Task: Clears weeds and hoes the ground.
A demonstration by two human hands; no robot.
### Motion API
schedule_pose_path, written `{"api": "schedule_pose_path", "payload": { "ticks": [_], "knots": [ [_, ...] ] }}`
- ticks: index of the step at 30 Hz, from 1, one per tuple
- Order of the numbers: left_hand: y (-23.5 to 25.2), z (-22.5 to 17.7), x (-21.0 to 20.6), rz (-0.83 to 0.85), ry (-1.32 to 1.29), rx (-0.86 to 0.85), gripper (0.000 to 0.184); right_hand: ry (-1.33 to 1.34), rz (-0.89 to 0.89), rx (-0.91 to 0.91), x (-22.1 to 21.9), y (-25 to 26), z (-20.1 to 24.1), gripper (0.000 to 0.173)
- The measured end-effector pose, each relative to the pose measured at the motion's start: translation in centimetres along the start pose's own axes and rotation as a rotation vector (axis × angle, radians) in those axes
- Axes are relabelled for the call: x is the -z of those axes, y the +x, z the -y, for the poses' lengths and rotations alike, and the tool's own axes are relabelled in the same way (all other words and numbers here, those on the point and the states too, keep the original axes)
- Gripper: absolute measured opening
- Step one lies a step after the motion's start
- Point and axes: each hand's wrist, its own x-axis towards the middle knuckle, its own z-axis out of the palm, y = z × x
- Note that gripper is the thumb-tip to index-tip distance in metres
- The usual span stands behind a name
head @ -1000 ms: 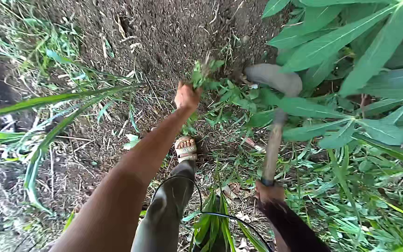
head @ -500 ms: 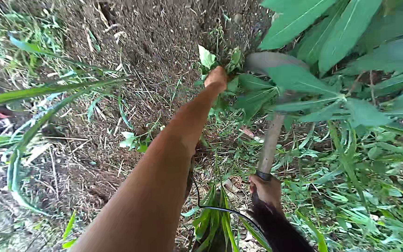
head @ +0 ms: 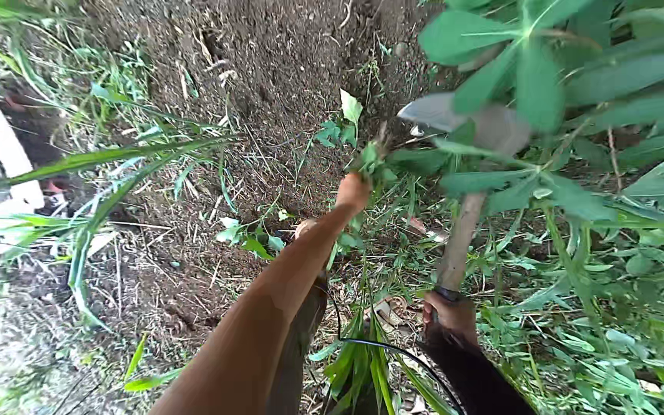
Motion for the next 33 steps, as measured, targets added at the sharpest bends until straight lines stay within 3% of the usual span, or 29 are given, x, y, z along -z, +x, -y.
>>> {"api": "schedule_pose_path", "payload": {
  "ticks": [3, 5, 7, 9, 12, 15, 18, 20, 24, 28, 30, 33],
  "knots": [
    [-1.7, 4.1, 0.8, -0.191, -0.132, 0.061, 0.043, 0.049, 0.007, 0.06, -0.6, 1.2, 0.8, 0.012],
    [-1.0, 5.0, 1.6, -0.4, -0.325, 0.054, 0.036, -0.163, 0.006, -0.012, 0.3, 2.1, -0.9, 0.013],
    [0.5, 4.0, 2.5, -0.495, -0.46, 0.013, 0.034, -0.338, 0.013, -0.081, 1.9, 2.2, -2.7, 0.021],
    [1.3, 1.9, 3.1, -0.437, -0.432, 0.006, 0.039, -0.396, -0.013, -0.087, 3.1, 1.3, -2.5, 0.026],
    [2.6, -1.0, 0.7, -0.231, -0.393, 0.032, 0.046, -0.259, -0.072, 0.075, 3.1, -0.1, 0.0, 0.021],
    [3.4, -3.8, -2.9, -0.078, -0.581, 0.18, 0.063, -0.076, -0.122, 0.236, 1.4, 0.1, 2.2, 0.011],
    [3.0, -6.2, -4.5, -0.045, -0.758, 0.317, 0.054, -0.283, -0.136, 0.157, 1.3, 1.6, 0.2, 0.017],
    [2.8, -6.5, -4.3, -0.057, -0.674, 0.291, 0.04, -0.503, -0.081, -0.005, 2.0, 2.4, -1.7, 0.026],
    [2.5, -1.8, -1.3, -0.089, -0.513, 0.169, 0.035, -0.454, -0.071, -0.019, 2.6, 0.5, -1.6, 0.025],
    [0.9, 6.8, 1.8, -0.366, -0.645, 0.165, 0.029, -0.397, -0.085, 0.077, 2.9, -0.5, -2.5, 0.027],
    [0.2, 10.0, 2.1, -0.47, -0.596, 0.171, 0.037, -0.492, -0.057, 0.038, 2.7, 0.3, -4.2, 0.031],
    [-0.3, 9.4, 0.4, -0.427, -0.535, 0.122, 0.045, -0.708, -0.023, -0.114, 2.7, 1.7, -5.8, 0.043]
  ]
}}
